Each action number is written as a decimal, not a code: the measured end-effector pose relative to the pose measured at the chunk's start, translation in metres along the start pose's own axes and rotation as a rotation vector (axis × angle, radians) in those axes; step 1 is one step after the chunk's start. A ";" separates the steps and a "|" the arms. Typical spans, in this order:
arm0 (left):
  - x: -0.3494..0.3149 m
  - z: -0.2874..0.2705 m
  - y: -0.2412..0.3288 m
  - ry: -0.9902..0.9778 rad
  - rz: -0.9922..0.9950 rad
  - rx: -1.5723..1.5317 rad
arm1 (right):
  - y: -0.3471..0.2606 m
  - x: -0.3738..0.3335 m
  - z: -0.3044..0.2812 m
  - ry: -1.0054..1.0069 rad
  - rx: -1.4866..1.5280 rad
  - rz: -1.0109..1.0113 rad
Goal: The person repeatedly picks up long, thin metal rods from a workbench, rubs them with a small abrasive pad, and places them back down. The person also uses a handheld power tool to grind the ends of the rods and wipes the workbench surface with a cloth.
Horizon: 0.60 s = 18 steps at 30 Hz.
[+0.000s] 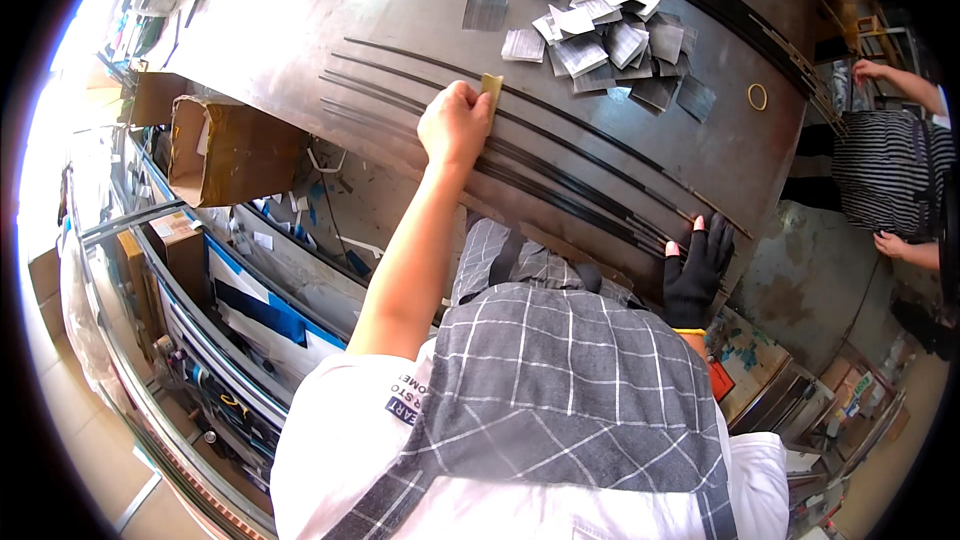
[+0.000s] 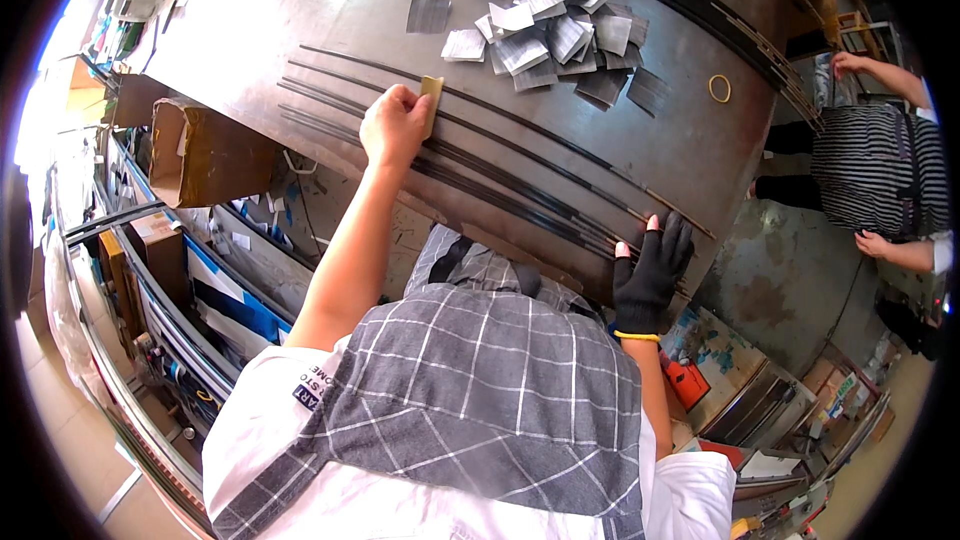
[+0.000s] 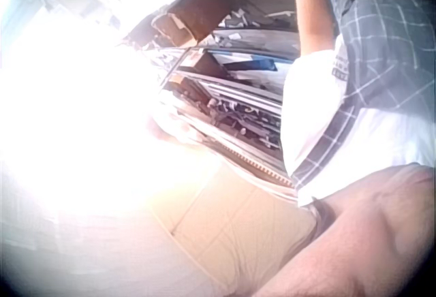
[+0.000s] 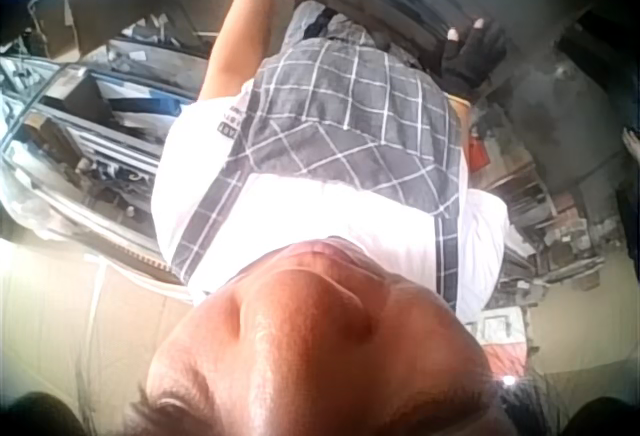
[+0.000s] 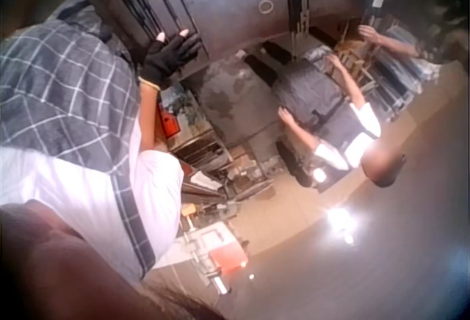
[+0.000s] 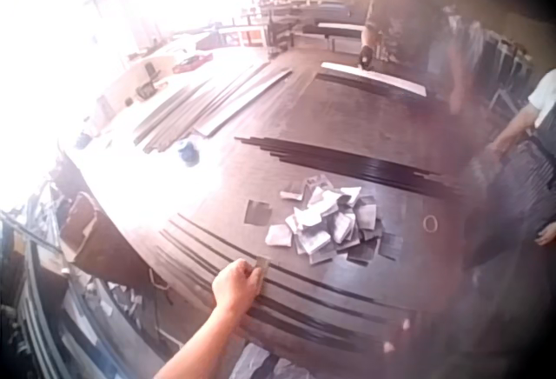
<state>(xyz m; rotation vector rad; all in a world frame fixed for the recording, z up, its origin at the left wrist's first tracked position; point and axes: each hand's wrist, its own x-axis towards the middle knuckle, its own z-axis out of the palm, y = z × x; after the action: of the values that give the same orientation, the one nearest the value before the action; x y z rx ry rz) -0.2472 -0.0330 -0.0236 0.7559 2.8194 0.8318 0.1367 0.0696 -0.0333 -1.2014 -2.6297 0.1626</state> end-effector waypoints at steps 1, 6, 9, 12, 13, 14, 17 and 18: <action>0.004 -0.003 -0.005 0.010 -0.035 0.008 | -0.001 -0.001 -0.001 -0.003 0.004 0.001; 0.031 -0.019 -0.032 0.109 -0.152 0.069 | -0.002 -0.005 0.002 0.006 0.009 0.015; 0.051 -0.026 -0.064 0.244 -0.121 0.120 | -0.002 -0.004 0.001 0.005 0.012 0.014; 0.061 -0.041 -0.075 0.335 -0.245 -0.006 | -0.002 -0.004 0.001 0.009 0.015 0.015; 0.059 -0.042 -0.073 0.350 -0.208 -0.072 | -0.002 -0.005 0.001 0.012 0.016 0.016; 0.057 -0.043 -0.071 0.366 -0.171 -0.137 | -0.003 -0.004 0.001 0.013 0.021 0.013; 0.038 -0.040 -0.068 0.320 -0.111 -0.235 | -0.004 -0.005 -0.006 0.019 0.033 0.008; 0.032 -0.039 -0.063 0.325 -0.118 -0.336 | -0.005 -0.008 -0.009 0.028 0.044 0.014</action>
<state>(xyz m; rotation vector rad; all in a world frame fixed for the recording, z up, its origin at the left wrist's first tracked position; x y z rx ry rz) -0.3112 -0.0825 -0.0228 0.4339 2.8326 1.4742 0.1408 0.0601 -0.0249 -1.1998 -2.5804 0.2038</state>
